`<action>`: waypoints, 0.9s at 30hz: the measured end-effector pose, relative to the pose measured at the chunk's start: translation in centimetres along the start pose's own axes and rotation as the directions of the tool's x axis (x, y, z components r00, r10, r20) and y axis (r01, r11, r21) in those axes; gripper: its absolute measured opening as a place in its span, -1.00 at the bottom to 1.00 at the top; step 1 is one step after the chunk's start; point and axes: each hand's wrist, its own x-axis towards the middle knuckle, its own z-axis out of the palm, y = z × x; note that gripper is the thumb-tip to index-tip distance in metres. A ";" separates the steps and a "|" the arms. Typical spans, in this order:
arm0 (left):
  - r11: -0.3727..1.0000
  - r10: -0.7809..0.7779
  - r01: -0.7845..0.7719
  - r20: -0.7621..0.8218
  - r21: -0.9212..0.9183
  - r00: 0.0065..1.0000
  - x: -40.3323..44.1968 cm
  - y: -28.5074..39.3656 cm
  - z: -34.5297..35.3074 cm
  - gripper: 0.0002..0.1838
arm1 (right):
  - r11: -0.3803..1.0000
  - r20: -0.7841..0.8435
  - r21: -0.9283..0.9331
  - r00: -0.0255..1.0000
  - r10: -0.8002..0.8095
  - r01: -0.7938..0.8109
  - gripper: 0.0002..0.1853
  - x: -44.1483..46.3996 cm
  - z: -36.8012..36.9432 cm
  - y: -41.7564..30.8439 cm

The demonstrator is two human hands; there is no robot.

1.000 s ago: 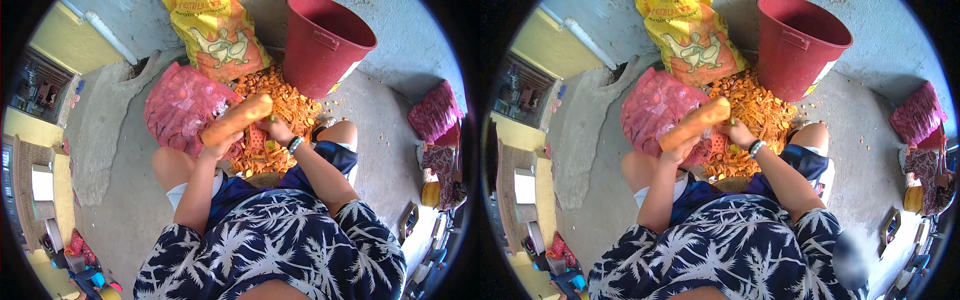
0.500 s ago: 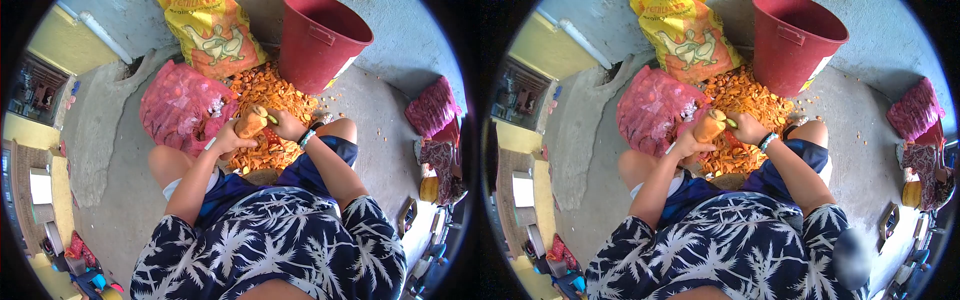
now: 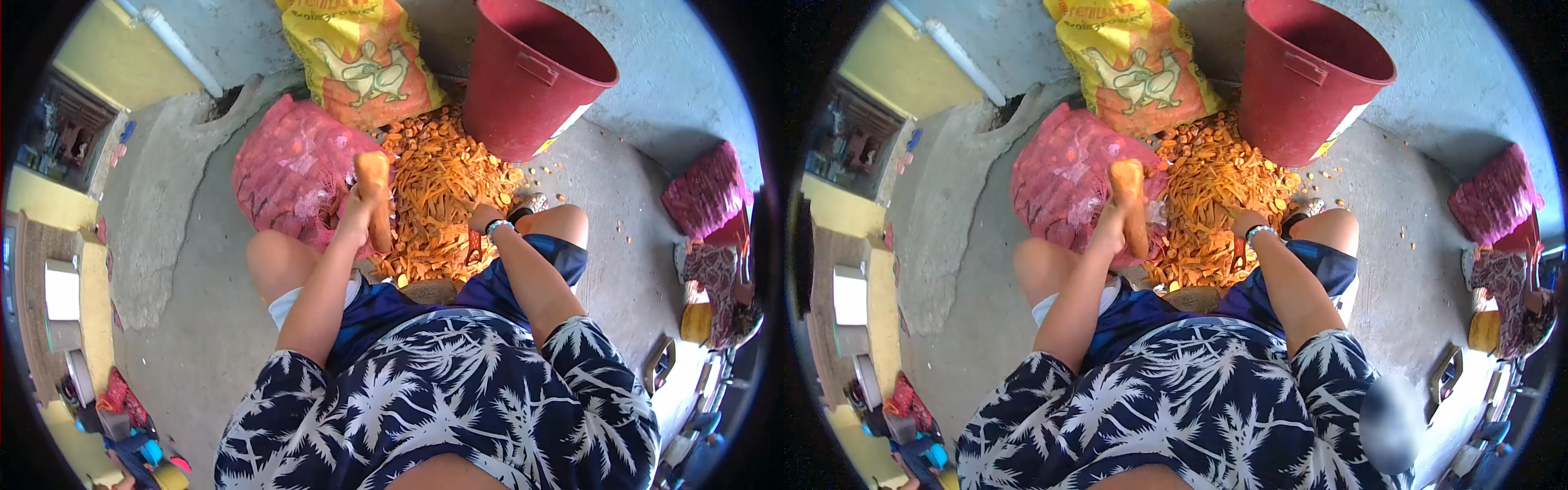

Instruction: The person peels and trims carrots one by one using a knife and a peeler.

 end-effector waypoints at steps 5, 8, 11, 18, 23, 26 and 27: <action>0.935 0.034 -0.100 -0.196 -0.339 0.980 1.4 0.3 -1.3 -0.52 | 0.975 -0.353 0.223 0.933 0.063 0.018 -0.61 1.7 1.6 0.2; 0.934 0.330 -0.295 -0.167 0.201 0.929 1.1 0.8 -0.9 -0.52 | 0.939 -0.437 0.329 0.898 0.056 0.102 -0.63 1.2 2.1 -0.6; 0.873 0.438 -0.377 -0.155 0.310 0.886 1.5 -0.4 -1.0 -0.54 | 0.945 -0.429 0.311 0.902 0.041 0.106 -0.66 -0.4 1.5 -2.2; 0.984 0.114 -0.140 -0.220 -0.107 0.969 1.1 0.9 0.6 -0.41 | 0.917 -0.405 0.392 0.909 0.099 0.074 -0.68 -0.3 1.4 -1.9; 0.871 0.019 -0.084 -0.138 -0.485 0.990 1.6 -0.6 -0.7 -0.52 | 0.560 -0.355 0.785 0.933 0.056 0.265 -0.73 -1.0 0.6 -3.9; 0.861 0.001 -0.044 -0.085 -0.507 0.996 0.7 -0.6 0.5 -0.57 | -0.018 -0.297 0.955 0.953 -0.063 0.297 -0.79 -1.9 -0.7 -6.0; 0.851 0.036 -0.015 0.030 -0.526 0.999 0.3 -0.4 1.1 -0.54 | -0.195 -0.324 0.934 0.939 -0.115 0.298 -0.80 -2.0 -1.4 -6.3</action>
